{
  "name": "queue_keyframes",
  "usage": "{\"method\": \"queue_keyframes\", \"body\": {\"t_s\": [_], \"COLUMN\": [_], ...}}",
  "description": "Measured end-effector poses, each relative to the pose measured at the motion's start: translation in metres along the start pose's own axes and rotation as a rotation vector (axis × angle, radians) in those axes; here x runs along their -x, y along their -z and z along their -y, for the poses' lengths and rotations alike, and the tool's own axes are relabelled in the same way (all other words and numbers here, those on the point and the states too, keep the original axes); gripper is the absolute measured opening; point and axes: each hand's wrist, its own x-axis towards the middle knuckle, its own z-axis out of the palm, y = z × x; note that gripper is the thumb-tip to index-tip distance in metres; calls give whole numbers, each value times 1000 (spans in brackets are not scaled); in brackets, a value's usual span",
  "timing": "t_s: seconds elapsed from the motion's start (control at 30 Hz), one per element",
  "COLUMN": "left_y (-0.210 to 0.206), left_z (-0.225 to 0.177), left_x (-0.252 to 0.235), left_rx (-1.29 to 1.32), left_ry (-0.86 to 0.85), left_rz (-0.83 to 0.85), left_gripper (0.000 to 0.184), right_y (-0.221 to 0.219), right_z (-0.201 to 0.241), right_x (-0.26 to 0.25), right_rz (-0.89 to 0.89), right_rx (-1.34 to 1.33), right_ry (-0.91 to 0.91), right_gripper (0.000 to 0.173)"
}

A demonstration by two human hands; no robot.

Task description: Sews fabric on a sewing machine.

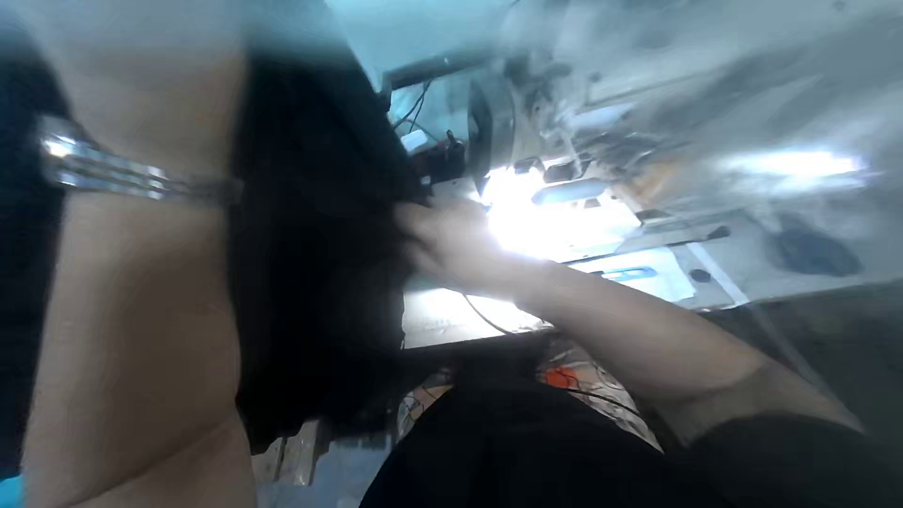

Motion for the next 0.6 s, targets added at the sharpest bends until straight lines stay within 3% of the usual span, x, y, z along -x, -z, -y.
{"method": "queue_keyframes", "body": {"t_s": [0.03,0.07,0.1,0.13,0.17,0.27,0.37,0.43,0.5,0.6], "left_y": [15,48,102,126,126,85,66,66,74,94], "left_z": [-35,-70,-100,-121,-136,-177,-216,-232,-238,-235], "left_x": [-11,-22,-41,-53,-51,4,47,59,61,62], "left_rx": [66,142,239,320,392,593,812,950,1045,1097], "left_ry": [24,38,26,-6,-88,-314,-330,-326,-306,-262], "left_rz": [-68,39,418,653,759,886,992,995,974,881], "left_gripper": [31,29,27,32,37,28,37,43,37,25], "right_y": [10,20,28,33,32,23,19,21,24,9], "right_z": [-11,-24,-37,-50,-62,-79,-93,-103,-104,-96], "right_x": [22,47,72,97,123,181,209,219,222,220], "right_rz": [47,157,283,413,514,699,800,765,690,404], "right_rx": [12,0,-21,-49,-67,-56,87,58,-40,22], "right_ry": [-7,-46,-105,-188,-256,-349,-440,-474,-458,-323], "right_gripper": [11,12,15,18,20,20,19,21,36,44]}}
